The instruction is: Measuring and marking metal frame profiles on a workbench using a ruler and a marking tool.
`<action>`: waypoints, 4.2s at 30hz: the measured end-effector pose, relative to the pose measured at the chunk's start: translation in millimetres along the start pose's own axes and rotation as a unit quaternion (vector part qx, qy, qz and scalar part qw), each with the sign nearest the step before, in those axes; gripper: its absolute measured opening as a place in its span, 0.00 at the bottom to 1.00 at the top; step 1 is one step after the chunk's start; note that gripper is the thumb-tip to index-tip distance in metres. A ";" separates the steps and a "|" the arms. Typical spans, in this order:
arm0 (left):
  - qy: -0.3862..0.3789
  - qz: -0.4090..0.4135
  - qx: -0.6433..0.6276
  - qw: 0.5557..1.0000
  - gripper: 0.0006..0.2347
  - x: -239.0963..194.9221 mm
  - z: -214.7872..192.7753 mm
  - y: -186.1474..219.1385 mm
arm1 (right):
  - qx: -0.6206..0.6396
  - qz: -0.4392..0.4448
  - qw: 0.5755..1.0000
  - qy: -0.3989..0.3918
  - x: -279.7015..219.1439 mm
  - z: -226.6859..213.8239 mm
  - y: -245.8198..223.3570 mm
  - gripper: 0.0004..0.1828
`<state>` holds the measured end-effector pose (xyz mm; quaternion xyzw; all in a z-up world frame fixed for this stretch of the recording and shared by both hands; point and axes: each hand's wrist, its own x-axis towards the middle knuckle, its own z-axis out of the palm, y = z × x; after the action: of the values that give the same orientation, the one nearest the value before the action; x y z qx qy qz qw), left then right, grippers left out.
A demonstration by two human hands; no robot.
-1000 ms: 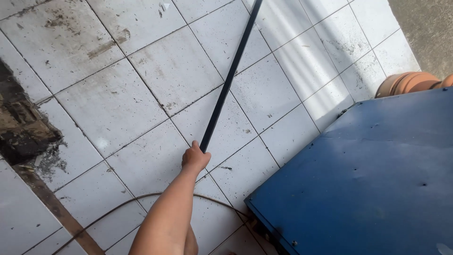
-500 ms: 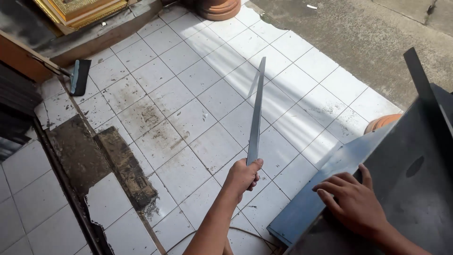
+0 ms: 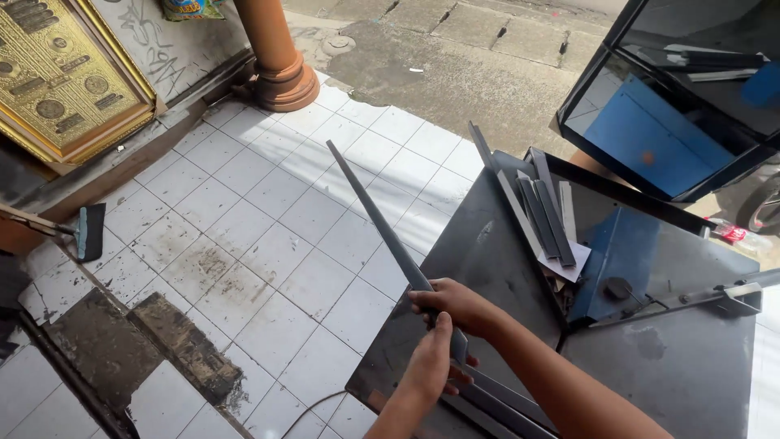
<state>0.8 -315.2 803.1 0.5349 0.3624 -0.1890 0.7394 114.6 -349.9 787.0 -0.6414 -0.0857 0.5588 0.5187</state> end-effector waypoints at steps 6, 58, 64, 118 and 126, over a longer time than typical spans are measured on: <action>0.275 0.532 0.444 0.666 0.27 26.2 -57.8 -11.6 | -0.106 0.027 0.985 -0.134 -98.9 -48.7 33.7 0.05; 0.159 0.468 0.747 0.445 0.19 171.3 84.5 -126.5 | -0.448 0.110 0.770 0.440 -129.1 -197.5 199.2 0.29; 0.205 0.454 0.707 0.502 0.23 171.9 95.7 -119.1 | -0.421 0.155 0.784 0.429 -114.0 -217.8 197.6 0.31; 0.148 0.453 0.601 0.642 0.13 202.9 87.0 -128.7 | -0.269 0.177 0.842 0.432 -112.9 -285.2 177.1 0.39; 0.115 0.560 0.505 0.647 0.11 180.9 90.6 -115.2 | -0.259 0.158 0.819 0.487 -97.0 -287.7 195.2 0.38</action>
<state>74.6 -420.7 609.1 0.9441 -0.0754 0.1698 0.2721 219.7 -667.9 652.5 -0.9454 0.1388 0.2047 0.2122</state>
